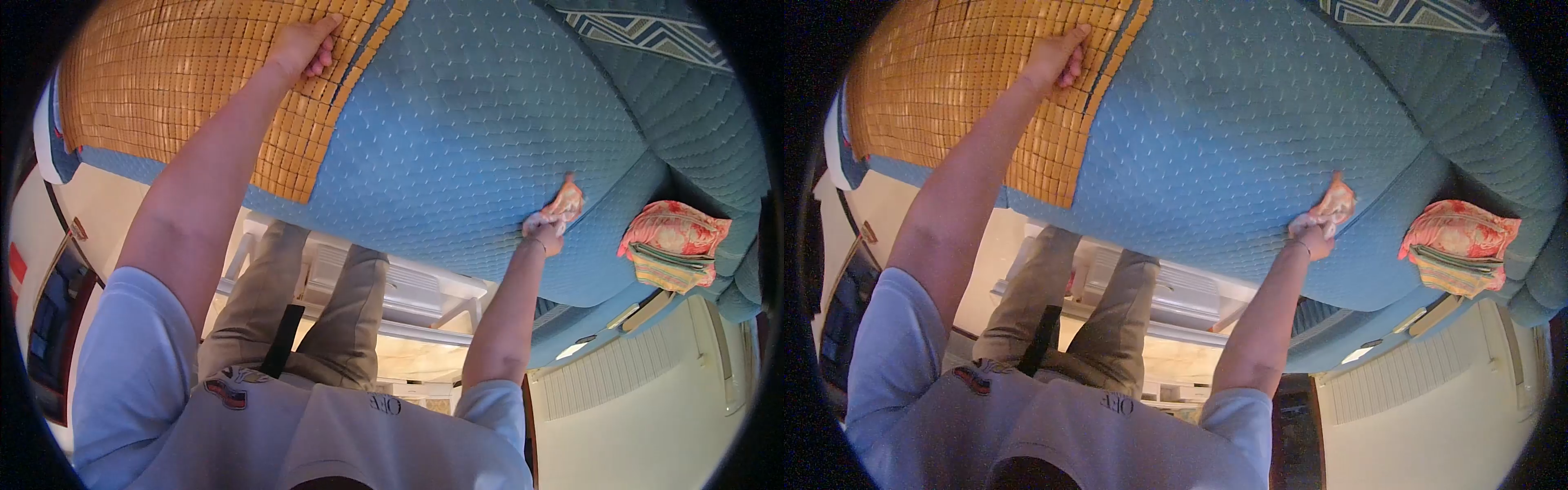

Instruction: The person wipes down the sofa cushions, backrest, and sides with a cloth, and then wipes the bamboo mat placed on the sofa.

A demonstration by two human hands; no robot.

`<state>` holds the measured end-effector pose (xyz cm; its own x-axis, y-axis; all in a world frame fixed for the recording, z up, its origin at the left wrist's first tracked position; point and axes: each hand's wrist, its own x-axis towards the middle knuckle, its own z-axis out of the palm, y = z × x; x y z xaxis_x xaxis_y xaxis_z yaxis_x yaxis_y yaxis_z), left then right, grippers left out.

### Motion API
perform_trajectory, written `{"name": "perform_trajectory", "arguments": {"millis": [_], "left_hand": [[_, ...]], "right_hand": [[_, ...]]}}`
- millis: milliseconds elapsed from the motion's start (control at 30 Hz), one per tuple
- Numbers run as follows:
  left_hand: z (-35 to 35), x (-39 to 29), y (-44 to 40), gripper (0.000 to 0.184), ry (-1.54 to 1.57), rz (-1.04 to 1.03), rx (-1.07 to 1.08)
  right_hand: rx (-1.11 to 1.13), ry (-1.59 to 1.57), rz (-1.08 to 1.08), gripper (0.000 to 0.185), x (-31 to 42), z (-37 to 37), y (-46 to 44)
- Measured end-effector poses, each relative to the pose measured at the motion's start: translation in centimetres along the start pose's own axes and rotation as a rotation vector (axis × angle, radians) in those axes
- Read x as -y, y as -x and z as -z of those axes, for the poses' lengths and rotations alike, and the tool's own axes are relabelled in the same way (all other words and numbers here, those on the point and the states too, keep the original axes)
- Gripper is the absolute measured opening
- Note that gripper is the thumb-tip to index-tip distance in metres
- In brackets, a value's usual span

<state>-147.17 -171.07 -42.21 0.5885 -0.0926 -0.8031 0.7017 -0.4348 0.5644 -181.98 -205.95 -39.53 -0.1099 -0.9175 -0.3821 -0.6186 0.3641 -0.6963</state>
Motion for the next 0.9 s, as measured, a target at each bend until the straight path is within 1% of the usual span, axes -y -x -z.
{"name": "perform_trajectory", "arguments": {"millis": [33,100,133,200,233,267,300,367,400,467,500,567,600,633,667,700,733,800,833,867,900], "left_hand": [[0.0,0.0,0.0,0.046,-0.029,0.008,-0.003],[0.0,0.0,-0.1,0.046,-0.055,0.019,-0.007],[0.0,0.1,-0.2,0.046,-0.057,0.020,-0.004],[0.0,0.1,-0.1,0.046,-0.062,0.019,-0.004],[0.0,0.0,-0.1,0.046,-0.065,0.020,-0.007],[-0.1,-0.1,-0.1,0.046,-0.068,0.022,-0.009],[-0.2,-0.2,0.0,0.046,-0.072,0.020,-0.011],[-0.2,-0.5,0.1,0.046,-0.067,0.061,-0.025],[-0.1,-0.3,-0.1,0.046,-0.073,0.058,-0.029],[0.1,0.3,-0.4,0.047,-0.024,0.012,-0.026],[0.3,0.5,-0.6,0.047,-0.023,0.013,0.014],[0.1,0.2,0.0,0.047,-0.054,0.023,0.008],[0.1,-0.1,0.0,0.047,-0.087,0.019,-0.001],[0.0,0.0,-0.2,0.047,-0.093,0.019,-0.030],[0.1,0.1,-0.3,0.047,-0.083,0.017,-0.034],[0.2,0.2,-0.3,0.047,-0.075,0.022,-0.036],[0.1,0.1,-0.3,0.047,-0.065,0.025,-0.034],[0.1,-0.1,-0.4,0.047,-0.044,0.039,-0.030],[0.0,-0.1,-0.3,0.047,-0.035,0.056,-0.027],[-0.1,-0.2,-0.1,0.047,-0.027,0.055,-0.026],[-0.1,-0.4,-0.1,0.046,-0.032,0.061,-0.029]], "right_hand": [[0.031,-0.255,-0.179,0.010,0.1,-0.3,0.3],[0.033,-0.347,-0.077,0.010,-0.9,-4.9,1.7],[0.077,-0.337,0.092,0.009,-1.7,-7.7,2.6],[0.235,-0.301,0.024,0.010,3.8,-12.6,12.7],[0.475,-0.477,-0.023,0.019,2.2,-15.2,14.2],[0.381,-0.005,0.819,0.026,2.4,-18.1,17.1],[0.552,0.059,0.925,0.030,2.6,-20.0,19.4],[0.685,0.359,0.863,0.039,5.3,-21.9,24.8],[0.685,0.351,0.860,0.039,5.6,-22.1,24.3],[0.641,0.516,1.057,0.045,6.1,-21.8,22.1],[0.643,0.560,1.011,0.047,6.2,-20.9,19.5],[0.578,0.625,1.059,0.053,6.3,-17.2,13.8],[0.487,0.694,1.144,0.058,7.0,-14.9,11.2],[0.504,0.647,1.163,0.057,6.3,-12.7,6.9],[0.327,0.721,1.204,0.048,6.1,-10.6,3.4],[0.307,0.678,1.072,0.040,6.5,-8.4,0.7],[0.208,0.828,1.032,0.030,5.5,-6.0,-3.9],[0.020,0.498,0.218,0.043,6.1,-2.7,-8.7],[0.016,0.503,0.227,0.043,4.5,-1.9,-12.8],[0.139,-0.015,0.059,0.032,2.6,-2.3,-16.4],[0.173,-0.523,-0.146,0.024,0.8,-2.7,-19.8]]}}
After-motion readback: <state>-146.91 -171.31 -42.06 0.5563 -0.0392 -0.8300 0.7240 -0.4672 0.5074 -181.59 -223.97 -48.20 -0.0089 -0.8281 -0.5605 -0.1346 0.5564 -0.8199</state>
